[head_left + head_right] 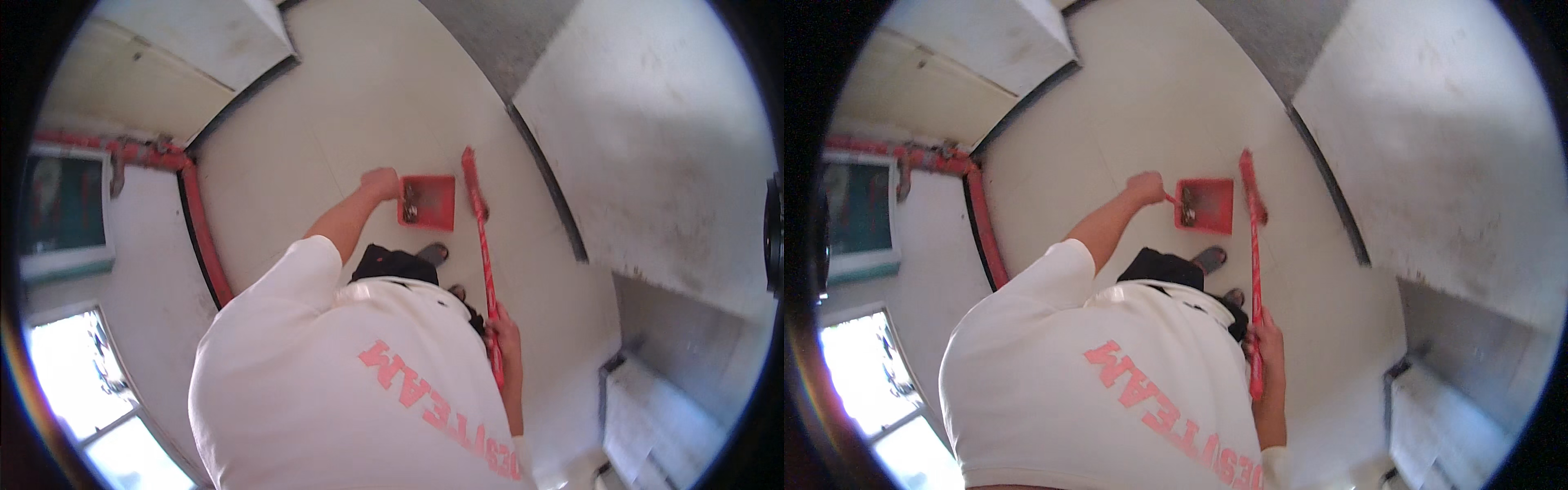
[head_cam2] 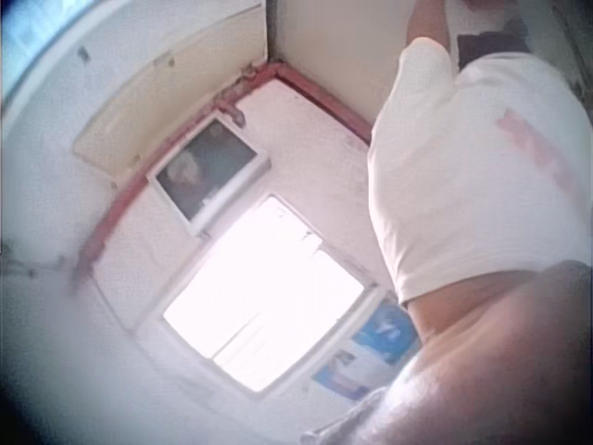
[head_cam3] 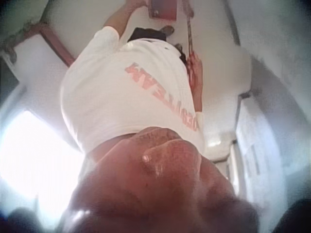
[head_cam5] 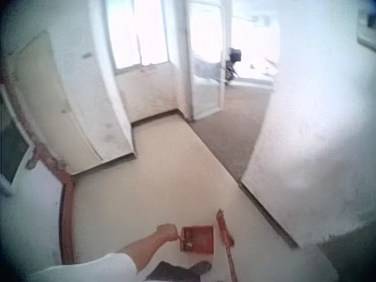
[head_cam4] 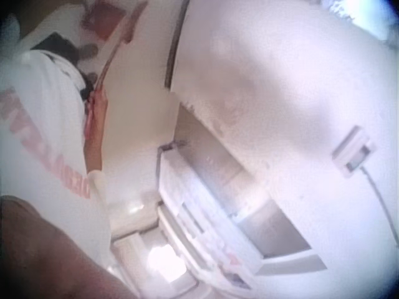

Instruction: The person sweeps debris from a tiled hallway into a red dustpan using a broom, walks to a concrete stairwell landing and sweeps the surface, and uses the broom to clean a red pipe and the wall surface near the ceiling.

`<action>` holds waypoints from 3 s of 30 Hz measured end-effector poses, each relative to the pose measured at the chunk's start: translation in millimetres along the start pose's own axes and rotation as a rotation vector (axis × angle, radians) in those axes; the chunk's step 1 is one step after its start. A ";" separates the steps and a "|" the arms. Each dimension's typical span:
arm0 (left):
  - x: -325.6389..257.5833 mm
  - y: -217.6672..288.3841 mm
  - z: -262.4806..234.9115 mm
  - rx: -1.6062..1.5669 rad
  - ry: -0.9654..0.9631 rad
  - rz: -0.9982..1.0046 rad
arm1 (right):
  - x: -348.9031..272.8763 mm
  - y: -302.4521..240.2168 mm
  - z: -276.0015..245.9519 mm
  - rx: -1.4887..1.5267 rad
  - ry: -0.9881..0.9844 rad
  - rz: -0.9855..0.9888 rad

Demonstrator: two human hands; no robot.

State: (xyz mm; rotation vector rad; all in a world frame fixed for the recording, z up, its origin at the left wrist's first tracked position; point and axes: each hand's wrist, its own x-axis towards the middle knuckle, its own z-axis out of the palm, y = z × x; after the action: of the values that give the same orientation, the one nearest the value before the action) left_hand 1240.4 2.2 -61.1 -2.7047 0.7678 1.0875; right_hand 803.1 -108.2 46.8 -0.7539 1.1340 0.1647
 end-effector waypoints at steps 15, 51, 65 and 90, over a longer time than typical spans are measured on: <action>-182.1 -151.4 168.4 -0.881 0.102 -0.358 | 6.7 -46.5 -25.7 -0.700 -0.067 -0.205; -196.8 -245.8 187.4 -2.201 0.695 -1.425 | 354.7 -248.9 234.5 -1.689 -0.377 -0.211; -148.9 -259.8 100.1 -2.382 0.866 -1.674 | 461.9 -368.7 432.1 -1.912 -0.665 -0.193; -120.1 -378.6 63.0 -2.539 1.181 -1.757 | 426.8 -359.9 611.8 -2.178 -0.535 -0.308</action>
State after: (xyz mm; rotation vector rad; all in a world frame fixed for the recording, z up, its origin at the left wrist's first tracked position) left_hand 1318.0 396.8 -52.2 0.5534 1.7412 0.4361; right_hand 1627.9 -103.7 -28.4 -2.5035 -0.1497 1.3455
